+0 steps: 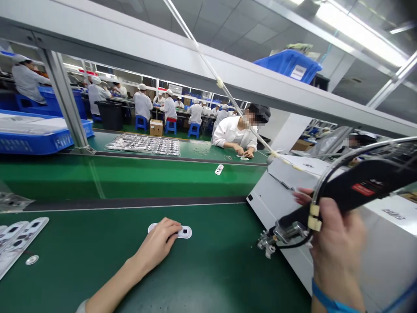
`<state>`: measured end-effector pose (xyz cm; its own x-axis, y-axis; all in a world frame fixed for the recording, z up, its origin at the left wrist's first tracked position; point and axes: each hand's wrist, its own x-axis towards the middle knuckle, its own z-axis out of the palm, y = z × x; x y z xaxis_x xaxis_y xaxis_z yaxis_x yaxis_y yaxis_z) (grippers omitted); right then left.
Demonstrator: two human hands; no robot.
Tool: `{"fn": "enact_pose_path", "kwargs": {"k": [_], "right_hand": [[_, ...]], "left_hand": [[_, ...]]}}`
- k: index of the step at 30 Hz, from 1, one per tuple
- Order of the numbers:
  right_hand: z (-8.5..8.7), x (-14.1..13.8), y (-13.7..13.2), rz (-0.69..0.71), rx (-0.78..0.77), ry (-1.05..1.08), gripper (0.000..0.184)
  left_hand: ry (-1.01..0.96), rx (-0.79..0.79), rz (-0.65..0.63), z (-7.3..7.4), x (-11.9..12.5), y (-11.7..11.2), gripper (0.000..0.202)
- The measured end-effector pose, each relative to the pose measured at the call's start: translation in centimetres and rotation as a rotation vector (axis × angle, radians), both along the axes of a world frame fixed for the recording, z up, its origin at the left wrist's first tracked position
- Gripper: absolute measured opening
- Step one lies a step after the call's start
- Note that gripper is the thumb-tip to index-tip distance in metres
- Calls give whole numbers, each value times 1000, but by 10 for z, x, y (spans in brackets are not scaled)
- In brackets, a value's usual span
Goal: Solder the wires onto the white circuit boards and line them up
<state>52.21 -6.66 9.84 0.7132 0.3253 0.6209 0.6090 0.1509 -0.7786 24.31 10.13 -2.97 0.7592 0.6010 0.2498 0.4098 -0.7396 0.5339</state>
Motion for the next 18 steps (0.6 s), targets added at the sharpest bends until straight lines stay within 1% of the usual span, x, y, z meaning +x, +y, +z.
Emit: {"fn": "enact_pose_path", "kwargs": {"k": [2, 3, 6, 8, 9, 11, 15, 18], "right_hand": [[17, 1, 9, 214, 110, 167, 35], [23, 2, 12, 326, 123, 209, 34], [30, 0, 22, 654, 97, 212, 32], [32, -7, 31, 820, 112, 205, 32], [34, -12, 35, 867, 127, 209, 32], [39, -24, 43, 900, 159, 202, 34], [46, -43, 49, 885, 175, 176, 34], [45, -49, 50, 898, 166, 210, 32]], "left_hand": [[-26, 2, -41, -2, 5, -8, 27], [-35, 6, -59, -2, 7, -13, 27], [-47, 24, -85, -2, 11, -25, 28], [-48, 38, -90, -3, 13, -30, 28], [-49, 44, -94, -4, 13, -31, 28], [-48, 55, -103, -5, 13, -32, 27], [-58, 59, -114, -9, 17, -32, 25], [-81, 53, -135, -11, 23, -35, 24]]}}
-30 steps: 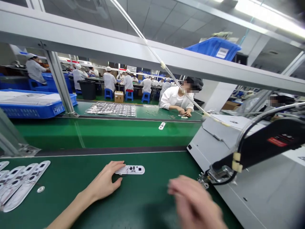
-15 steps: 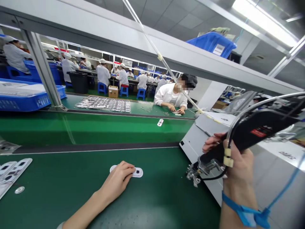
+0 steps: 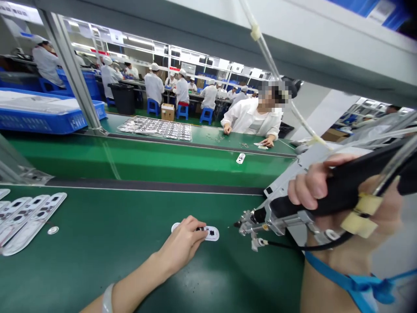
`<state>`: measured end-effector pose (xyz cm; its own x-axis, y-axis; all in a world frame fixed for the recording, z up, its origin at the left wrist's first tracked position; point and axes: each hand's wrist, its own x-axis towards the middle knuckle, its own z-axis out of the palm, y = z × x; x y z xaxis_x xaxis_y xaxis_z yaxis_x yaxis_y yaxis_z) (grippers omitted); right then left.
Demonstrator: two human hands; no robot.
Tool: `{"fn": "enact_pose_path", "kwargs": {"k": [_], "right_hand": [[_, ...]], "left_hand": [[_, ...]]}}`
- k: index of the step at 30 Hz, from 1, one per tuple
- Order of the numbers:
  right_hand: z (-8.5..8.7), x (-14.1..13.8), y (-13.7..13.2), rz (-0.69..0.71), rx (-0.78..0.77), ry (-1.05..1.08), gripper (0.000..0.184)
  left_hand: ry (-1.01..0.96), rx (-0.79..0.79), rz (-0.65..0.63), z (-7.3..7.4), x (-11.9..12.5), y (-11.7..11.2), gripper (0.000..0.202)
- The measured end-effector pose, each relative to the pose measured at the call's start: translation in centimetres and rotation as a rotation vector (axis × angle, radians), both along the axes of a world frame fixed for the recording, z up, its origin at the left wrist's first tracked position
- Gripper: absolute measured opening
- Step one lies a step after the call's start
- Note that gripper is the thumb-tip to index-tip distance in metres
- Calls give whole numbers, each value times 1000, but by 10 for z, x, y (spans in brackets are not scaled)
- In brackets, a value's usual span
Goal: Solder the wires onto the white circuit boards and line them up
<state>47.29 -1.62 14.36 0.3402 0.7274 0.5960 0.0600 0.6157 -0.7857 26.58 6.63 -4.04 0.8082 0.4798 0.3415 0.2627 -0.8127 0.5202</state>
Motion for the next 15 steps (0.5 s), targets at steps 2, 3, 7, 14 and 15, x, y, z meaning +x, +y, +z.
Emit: {"fn": "enact_pose_path", "kwargs": {"k": [2, 3, 7, 14, 15], "right_hand": [[-3, -3, 3, 31, -26, 28, 35], [-5, -5, 6, 42, -40, 44, 36], [-11, -12, 15, 30, -53, 83, 35], [-14, -18, 24, 30, -73, 80, 24], [-15, -18, 24, 27, -78, 72, 24]], "left_hand": [[-10, 2, -1, 0, 3, -2, 24], [-10, 2, 3, 0, 4, -3, 24], [18, -9, 17, 2, 5, -5, 23], [-3, -50, -8, -1, 5, -3, 18], [-4, -49, -12, -1, 5, -3, 17]]}}
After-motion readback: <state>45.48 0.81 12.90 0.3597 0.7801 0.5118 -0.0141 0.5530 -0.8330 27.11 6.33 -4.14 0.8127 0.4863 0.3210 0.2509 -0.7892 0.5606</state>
